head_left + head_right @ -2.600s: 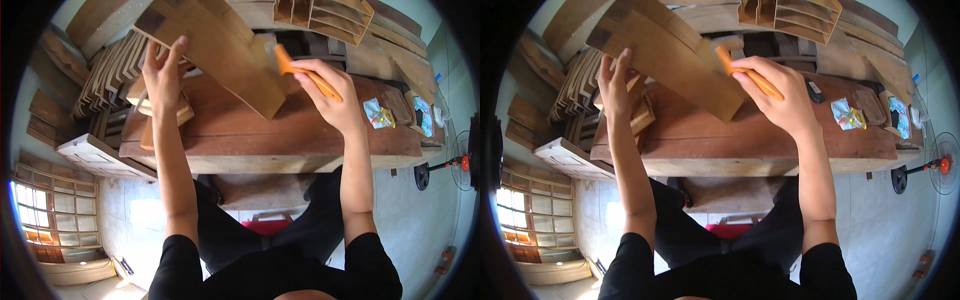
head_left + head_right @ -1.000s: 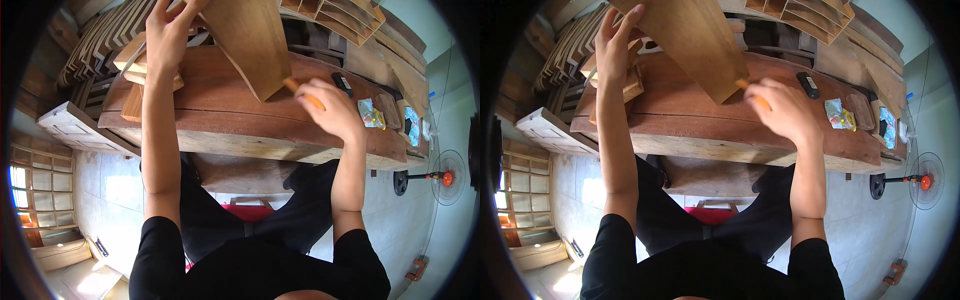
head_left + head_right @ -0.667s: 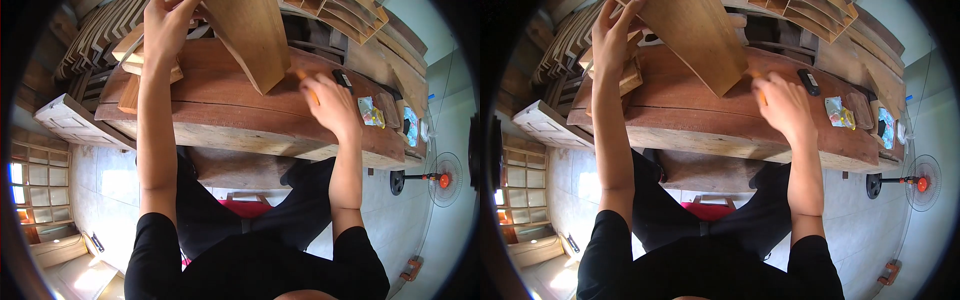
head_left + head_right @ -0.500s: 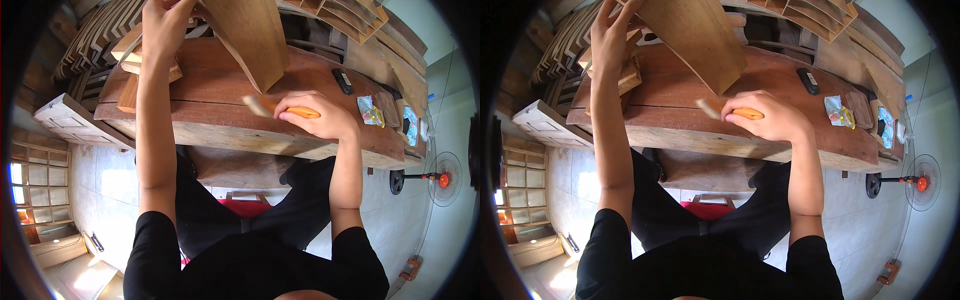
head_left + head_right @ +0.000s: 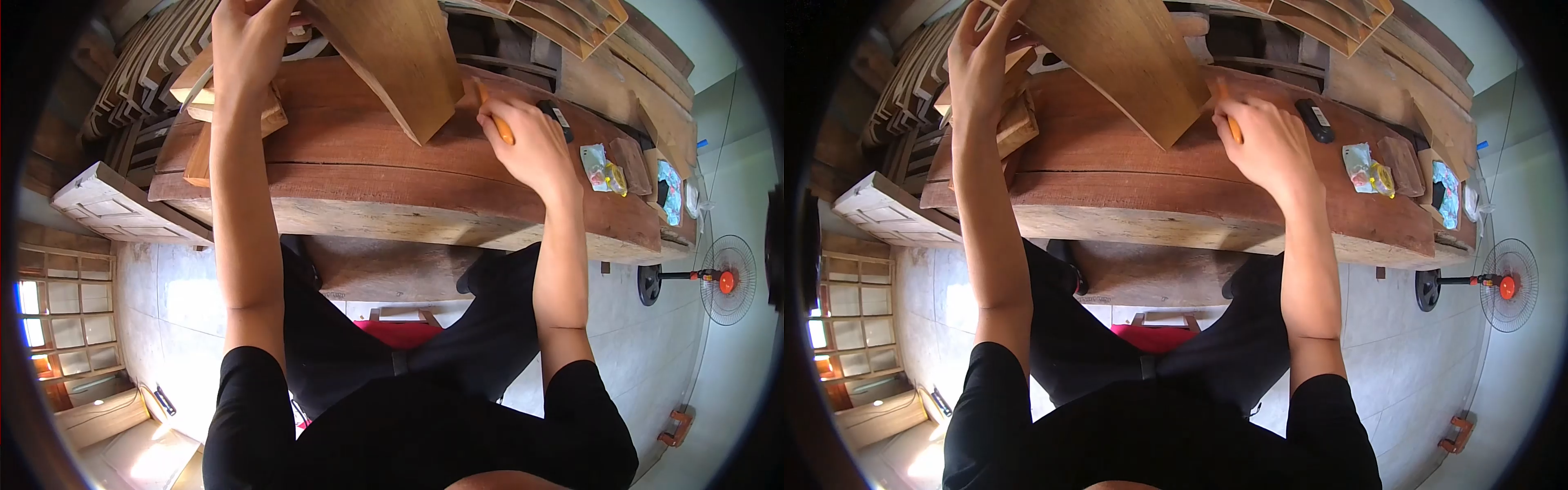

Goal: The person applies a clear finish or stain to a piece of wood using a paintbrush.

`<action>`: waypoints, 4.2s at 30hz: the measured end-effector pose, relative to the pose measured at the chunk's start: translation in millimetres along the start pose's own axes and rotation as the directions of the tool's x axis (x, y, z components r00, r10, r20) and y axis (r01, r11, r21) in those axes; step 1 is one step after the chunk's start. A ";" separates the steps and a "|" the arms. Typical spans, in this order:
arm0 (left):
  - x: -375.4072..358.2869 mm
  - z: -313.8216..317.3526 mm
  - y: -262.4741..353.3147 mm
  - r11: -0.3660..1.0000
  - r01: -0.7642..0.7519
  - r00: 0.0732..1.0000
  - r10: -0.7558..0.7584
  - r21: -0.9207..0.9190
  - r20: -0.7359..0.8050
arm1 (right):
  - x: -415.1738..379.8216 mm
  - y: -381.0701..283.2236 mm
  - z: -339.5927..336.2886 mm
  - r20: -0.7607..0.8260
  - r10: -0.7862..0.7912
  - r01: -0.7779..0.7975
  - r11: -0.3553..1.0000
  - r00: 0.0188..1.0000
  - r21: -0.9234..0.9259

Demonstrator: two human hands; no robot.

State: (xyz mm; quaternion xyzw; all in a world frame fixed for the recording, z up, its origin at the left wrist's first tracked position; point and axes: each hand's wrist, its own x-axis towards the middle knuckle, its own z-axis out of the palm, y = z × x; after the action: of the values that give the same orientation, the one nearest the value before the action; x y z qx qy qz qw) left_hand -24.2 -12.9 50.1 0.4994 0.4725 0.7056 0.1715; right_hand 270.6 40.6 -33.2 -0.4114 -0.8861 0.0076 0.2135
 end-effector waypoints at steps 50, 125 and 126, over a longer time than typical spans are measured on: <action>-21.6 26.1 3.5 0.953 -0.301 0.904 0.298 -0.038 0.307 | 13.2 -50.9 -73.8 -0.669 -0.178 0.661 0.465 0.721 0.589; -8.8 24.3 -35.7 0.971 -0.238 0.946 0.234 -0.009 0.225 | -4.1 -43.1 -82.2 -0.546 -0.042 0.544 0.183 0.836 0.819; -8.7 24.5 -34.5 0.973 -0.229 0.949 0.227 -0.016 0.218 | -1.0 -47.4 -84.2 -0.551 0.089 0.545 0.081 0.830 0.834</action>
State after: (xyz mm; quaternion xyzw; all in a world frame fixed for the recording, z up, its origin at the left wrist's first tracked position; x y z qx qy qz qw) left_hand -7.0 10.2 17.8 0.6258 0.3934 0.6593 0.1373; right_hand 269.1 -5.1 51.9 -0.0019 -0.6264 0.4538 0.6338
